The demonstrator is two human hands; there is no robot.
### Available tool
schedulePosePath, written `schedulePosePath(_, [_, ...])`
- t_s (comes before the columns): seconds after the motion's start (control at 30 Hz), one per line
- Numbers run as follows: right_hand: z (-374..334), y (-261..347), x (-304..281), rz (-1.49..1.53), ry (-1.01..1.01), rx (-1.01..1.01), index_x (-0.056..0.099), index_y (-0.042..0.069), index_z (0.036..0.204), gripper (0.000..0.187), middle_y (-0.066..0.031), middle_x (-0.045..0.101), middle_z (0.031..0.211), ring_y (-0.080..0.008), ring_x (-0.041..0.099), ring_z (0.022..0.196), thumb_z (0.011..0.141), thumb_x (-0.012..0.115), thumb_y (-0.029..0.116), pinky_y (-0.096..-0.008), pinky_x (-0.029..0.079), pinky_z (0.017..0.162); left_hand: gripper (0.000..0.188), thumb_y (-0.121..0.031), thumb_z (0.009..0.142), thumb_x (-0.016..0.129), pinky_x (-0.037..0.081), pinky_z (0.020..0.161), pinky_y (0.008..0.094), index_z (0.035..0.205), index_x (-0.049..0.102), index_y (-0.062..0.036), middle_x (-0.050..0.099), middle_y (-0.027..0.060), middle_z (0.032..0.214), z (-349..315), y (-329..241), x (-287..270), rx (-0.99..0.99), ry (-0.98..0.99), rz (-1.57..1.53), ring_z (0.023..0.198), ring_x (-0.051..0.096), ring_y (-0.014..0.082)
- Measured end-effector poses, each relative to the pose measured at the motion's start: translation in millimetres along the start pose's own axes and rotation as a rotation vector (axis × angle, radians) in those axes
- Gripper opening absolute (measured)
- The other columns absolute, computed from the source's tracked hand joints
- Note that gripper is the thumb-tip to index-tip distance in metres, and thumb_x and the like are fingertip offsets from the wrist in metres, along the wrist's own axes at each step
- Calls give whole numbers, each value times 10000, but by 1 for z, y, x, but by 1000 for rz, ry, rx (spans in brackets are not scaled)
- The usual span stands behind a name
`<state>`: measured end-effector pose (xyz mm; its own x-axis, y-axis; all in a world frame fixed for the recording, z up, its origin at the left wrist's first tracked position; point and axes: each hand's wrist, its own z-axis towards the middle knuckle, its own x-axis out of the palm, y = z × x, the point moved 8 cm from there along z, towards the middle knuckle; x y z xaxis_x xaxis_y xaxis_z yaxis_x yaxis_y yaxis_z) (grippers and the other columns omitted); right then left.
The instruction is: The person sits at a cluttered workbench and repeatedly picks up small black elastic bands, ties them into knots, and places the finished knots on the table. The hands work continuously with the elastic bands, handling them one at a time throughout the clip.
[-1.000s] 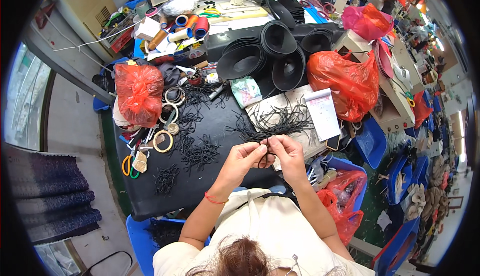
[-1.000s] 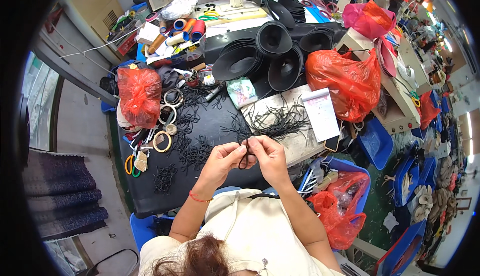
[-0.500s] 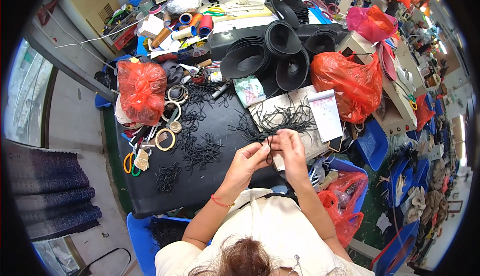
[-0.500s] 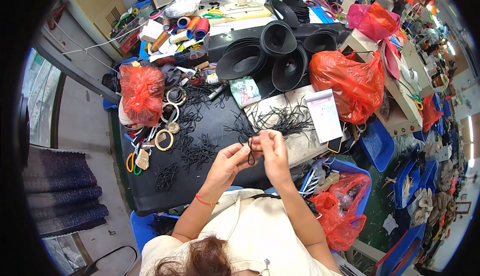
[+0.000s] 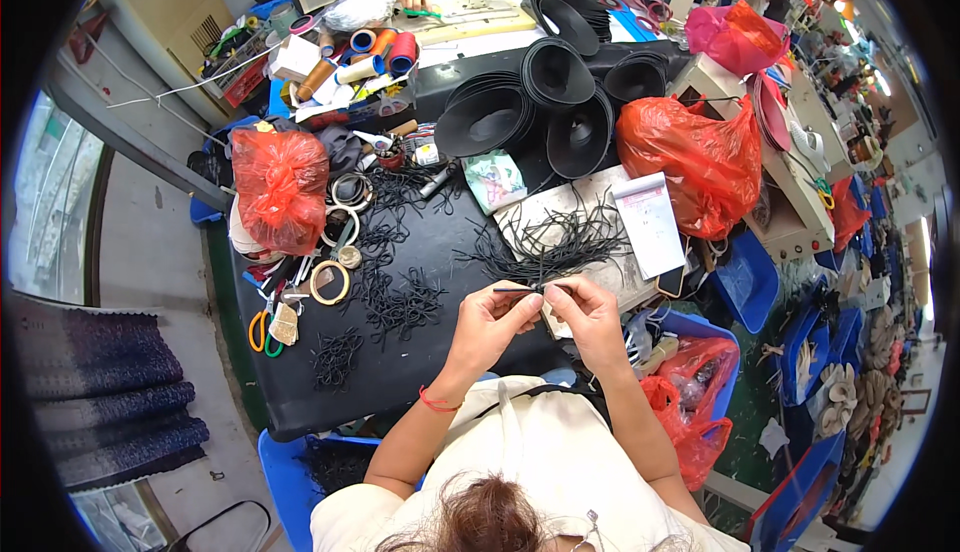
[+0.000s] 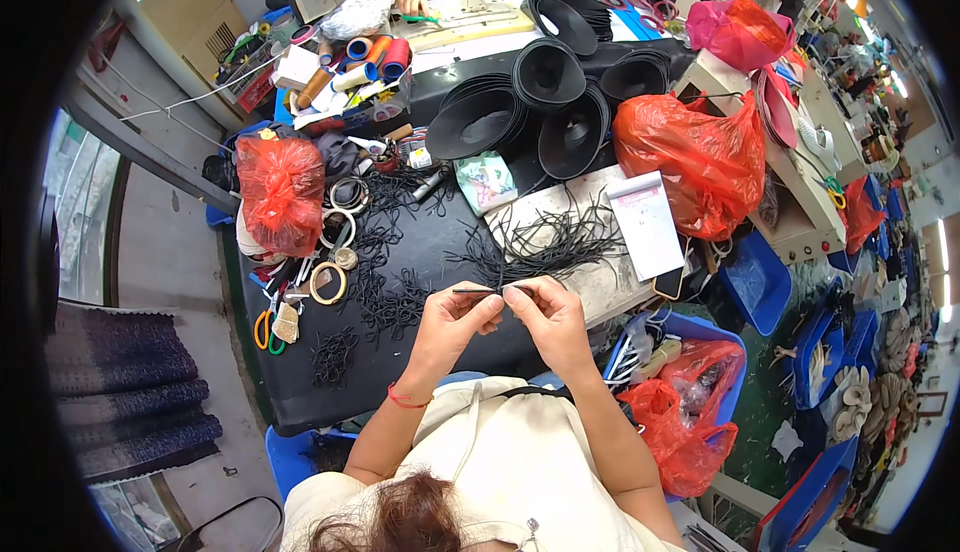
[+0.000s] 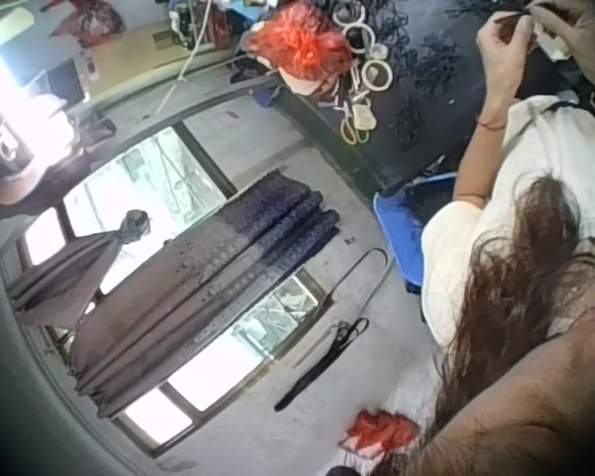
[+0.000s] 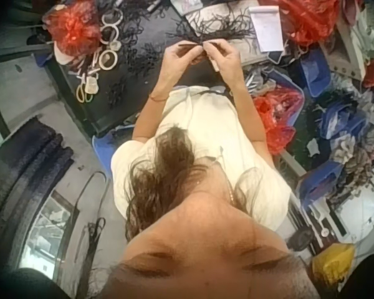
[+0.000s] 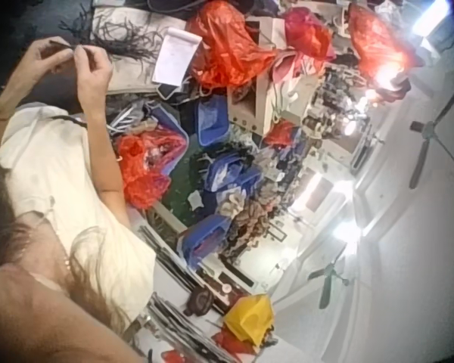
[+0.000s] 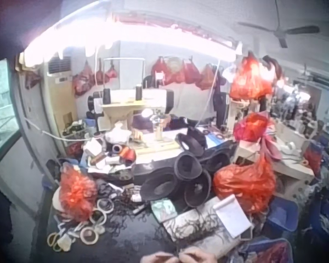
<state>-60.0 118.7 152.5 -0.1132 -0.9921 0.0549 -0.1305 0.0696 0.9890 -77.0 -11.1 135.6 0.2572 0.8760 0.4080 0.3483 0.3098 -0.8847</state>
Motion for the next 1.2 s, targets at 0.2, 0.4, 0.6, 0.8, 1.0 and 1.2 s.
schedulePosePath(0.2, [-3,1,7,52,71,66,626,4,966,157,11,573,725,-44,504,618,847,580,97,-181,410,542,188,-166,856,601,448,584,187,898,614,16,601,15,752,0,-4,-2,-12,7,71,664,531,48])
schedulePosePath(0.4, [-4,-5,7,18,113,70,614,-3,997,176,17,553,702,-37,480,594,846,547,58,-180,387,509,176,-163,863,584,397,550,181,878,612,10,575,-7,714,2,5,-3,-31,20,58,620,482,33])
schedulePosePath(0.6, [-6,-8,13,16,158,156,599,-4,1018,189,14,547,735,-30,470,621,864,546,91,-169,381,532,173,-155,857,582,404,540,201,856,616,15,586,-15,701,1,6,-10,44,-16,144,615,489,43])
schedulePosePath(0.8, [12,-13,16,-92,126,34,618,0,852,149,11,575,761,-34,479,652,873,567,139,-183,390,574,262,-200,883,563,475,629,216,993,583,36,595,20,793,-6,13,-2,-41,70,178,690,540,69])
schedulePosePath(1.0, [14,4,48,-247,138,-196,591,-4,783,99,-2,519,717,-49,458,624,831,599,82,-194,364,546,234,-183,885,559,472,624,208,995,590,21,601,28,805,-23,9,-30,28,-54,77,705,556,71])
schedulePosePath(1.2, [22,-33,88,-68,202,25,523,31,713,180,24,465,613,-43,365,529,862,571,121,-208,291,478,131,-119,807,572,472,636,357,870,607,-9,615,139,791,-60,-41,-50,631,-463,895,722,602,299])
